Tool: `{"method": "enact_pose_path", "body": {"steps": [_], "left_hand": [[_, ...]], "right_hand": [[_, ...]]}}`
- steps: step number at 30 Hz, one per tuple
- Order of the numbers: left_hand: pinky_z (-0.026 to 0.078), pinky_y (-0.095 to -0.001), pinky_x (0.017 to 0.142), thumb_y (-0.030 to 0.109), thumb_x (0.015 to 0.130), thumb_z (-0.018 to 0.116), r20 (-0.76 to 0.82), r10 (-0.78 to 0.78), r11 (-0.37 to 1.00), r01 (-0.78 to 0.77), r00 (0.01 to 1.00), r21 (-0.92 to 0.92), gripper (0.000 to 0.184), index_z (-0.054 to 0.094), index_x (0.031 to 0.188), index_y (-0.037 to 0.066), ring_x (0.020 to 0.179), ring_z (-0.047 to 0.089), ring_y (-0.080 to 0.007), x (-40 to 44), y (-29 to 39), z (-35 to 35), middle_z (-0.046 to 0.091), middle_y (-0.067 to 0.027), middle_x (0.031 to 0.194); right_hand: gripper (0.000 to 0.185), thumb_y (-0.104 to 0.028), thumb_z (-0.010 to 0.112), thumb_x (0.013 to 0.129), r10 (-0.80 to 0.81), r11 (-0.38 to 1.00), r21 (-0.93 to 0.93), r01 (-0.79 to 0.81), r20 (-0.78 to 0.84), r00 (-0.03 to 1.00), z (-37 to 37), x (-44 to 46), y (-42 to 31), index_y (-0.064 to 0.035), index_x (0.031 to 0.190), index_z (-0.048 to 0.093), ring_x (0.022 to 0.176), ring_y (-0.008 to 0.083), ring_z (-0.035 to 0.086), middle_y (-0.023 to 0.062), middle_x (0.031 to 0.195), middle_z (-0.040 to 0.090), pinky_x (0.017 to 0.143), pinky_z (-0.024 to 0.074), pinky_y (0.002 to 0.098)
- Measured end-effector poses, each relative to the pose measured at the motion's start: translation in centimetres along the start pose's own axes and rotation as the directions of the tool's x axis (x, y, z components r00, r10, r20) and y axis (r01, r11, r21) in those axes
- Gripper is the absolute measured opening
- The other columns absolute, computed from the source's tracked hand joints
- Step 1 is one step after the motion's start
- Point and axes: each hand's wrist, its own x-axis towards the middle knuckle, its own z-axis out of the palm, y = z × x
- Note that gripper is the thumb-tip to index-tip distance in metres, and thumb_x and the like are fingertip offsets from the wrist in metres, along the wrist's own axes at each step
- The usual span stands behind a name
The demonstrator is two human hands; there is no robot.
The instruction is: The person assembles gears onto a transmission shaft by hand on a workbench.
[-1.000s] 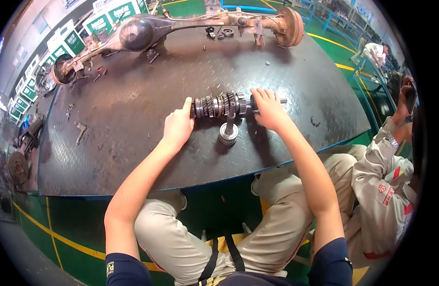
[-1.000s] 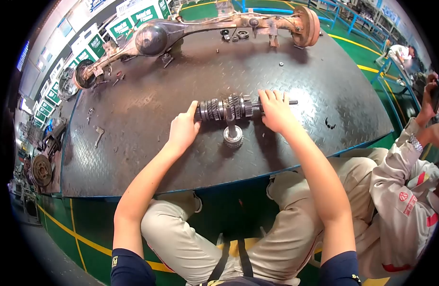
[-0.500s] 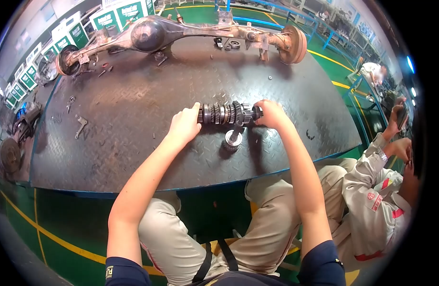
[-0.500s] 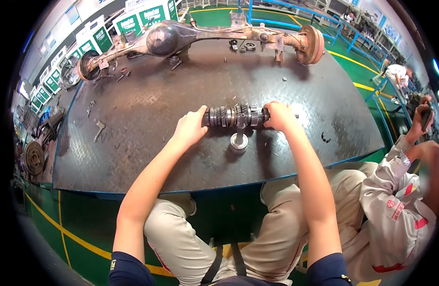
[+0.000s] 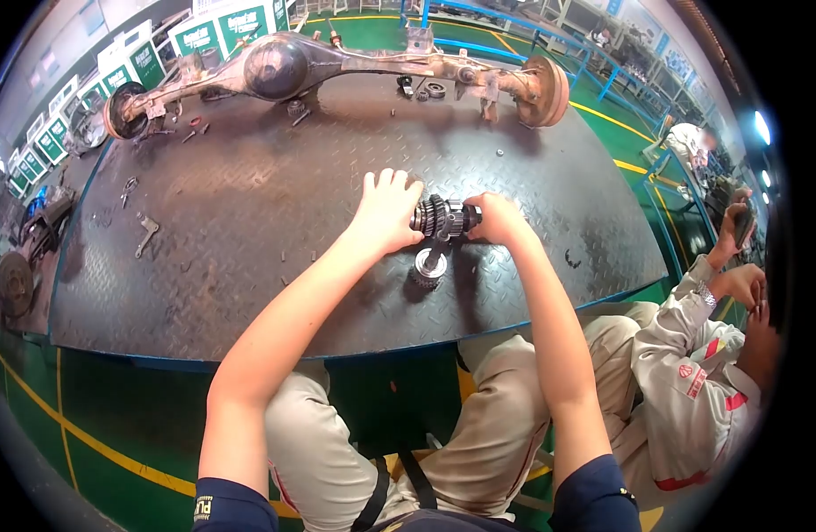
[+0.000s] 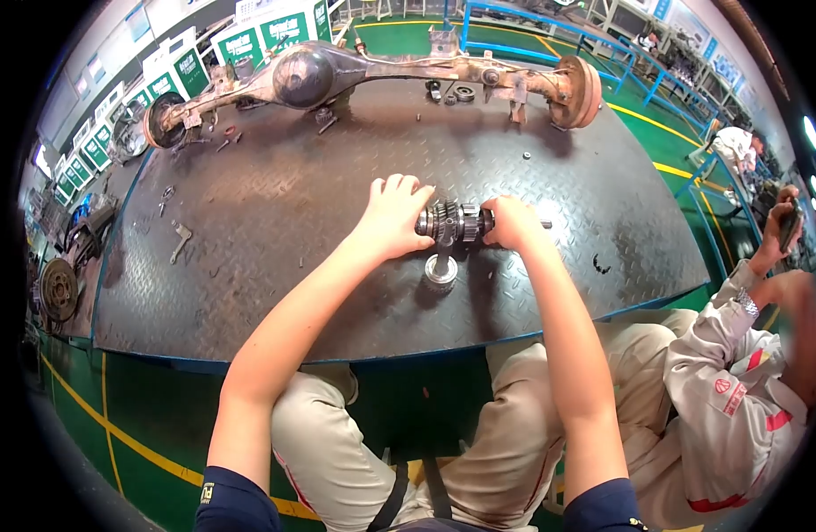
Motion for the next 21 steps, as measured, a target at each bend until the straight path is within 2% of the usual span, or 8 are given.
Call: {"method": "enact_pose_path", "body": {"steps": [2, 7, 9, 17, 21], "left_hand": [[0.031, -0.0524, 0.108, 0.039, 0.065, 0.084, 0.045, -0.019, 1.000, 0.018, 0.999, 0.014, 0.076, 0.059, 0.130, 0.008, 0.128, 0.043, -0.0325, 0.4, -0.1, 1.5, 0.053, -0.0146, 0.129], [0.025, -0.0567, 0.112, 0.039, 0.066, 0.084, 0.165, -0.067, 0.997, 0.060, 0.984, 0.044, 0.068, 0.064, 0.124, 0.009, 0.130, 0.042, -0.0333, 1.0, -0.4, 3.1, 0.052, -0.0141, 0.132], [0.025, -0.0556, 0.112, 0.039, 0.067, 0.083, 0.118, -0.038, 0.999, 0.034, 0.992, 0.036, 0.064, 0.066, 0.121, 0.009, 0.130, 0.042, -0.0332, 0.9, -0.7, 3.3, 0.053, -0.0141, 0.132], [0.028, -0.0493, 0.112, 0.034, 0.068, 0.083, 0.103, -0.017, 1.000, 0.018, 0.995, -0.013, 0.056, 0.066, 0.113, 0.006, 0.129, 0.045, -0.0296, 1.0, -1.1, 2.2, 0.055, -0.0133, 0.129], [0.028, -0.0462, 0.113, 0.033, 0.069, 0.082, 0.131, -0.034, 0.998, 0.041, 0.991, -0.053, 0.059, 0.064, 0.118, 0.005, 0.131, 0.043, -0.0308, 0.6, -1.2, 1.5, 0.054, -0.0141, 0.130]], "right_hand": [[0.059, -0.017, 0.087, 0.062, -0.002, 0.999, 0.035, 0.004, -0.057, 0.998, 0.5, -0.1, 0.2, -0.0132, 0.118, 0.071, 0.111, 0.0329, 0.065, 0.0138, 0.111, 0.071, 0.096, 0.0490, 0.0474], [0.059, -0.017, 0.087, 0.062, -0.007, 0.999, 0.052, 0.009, -0.048, 0.999, 0.6, -0.1, 0.5, -0.0138, 0.119, 0.070, 0.112, 0.0329, 0.064, 0.0140, 0.112, 0.071, 0.097, 0.0496, 0.0461], [0.060, -0.018, 0.087, 0.063, -0.010, 0.998, 0.059, 0.012, -0.045, 0.999, 0.6, -0.1, 0.6, -0.0141, 0.120, 0.070, 0.112, 0.0329, 0.064, 0.0141, 0.113, 0.070, 0.097, 0.0497, 0.0457], [0.063, -0.014, 0.086, 0.065, -0.010, 0.997, 0.081, 0.016, -0.073, 0.997, 1.0, -0.3, 1.1, -0.0107, 0.124, 0.067, 0.115, 0.0334, 0.063, 0.0161, 0.118, 0.069, 0.097, 0.0501, 0.0450], [0.063, -0.013, 0.086, 0.064, -0.010, 0.993, 0.117, 0.016, -0.050, 0.999, 0.9, 0.0, 1.3, -0.0118, 0.124, 0.067, 0.113, 0.0337, 0.064, 0.0162, 0.116, 0.070, 0.096, 0.0510, 0.0449]]}}
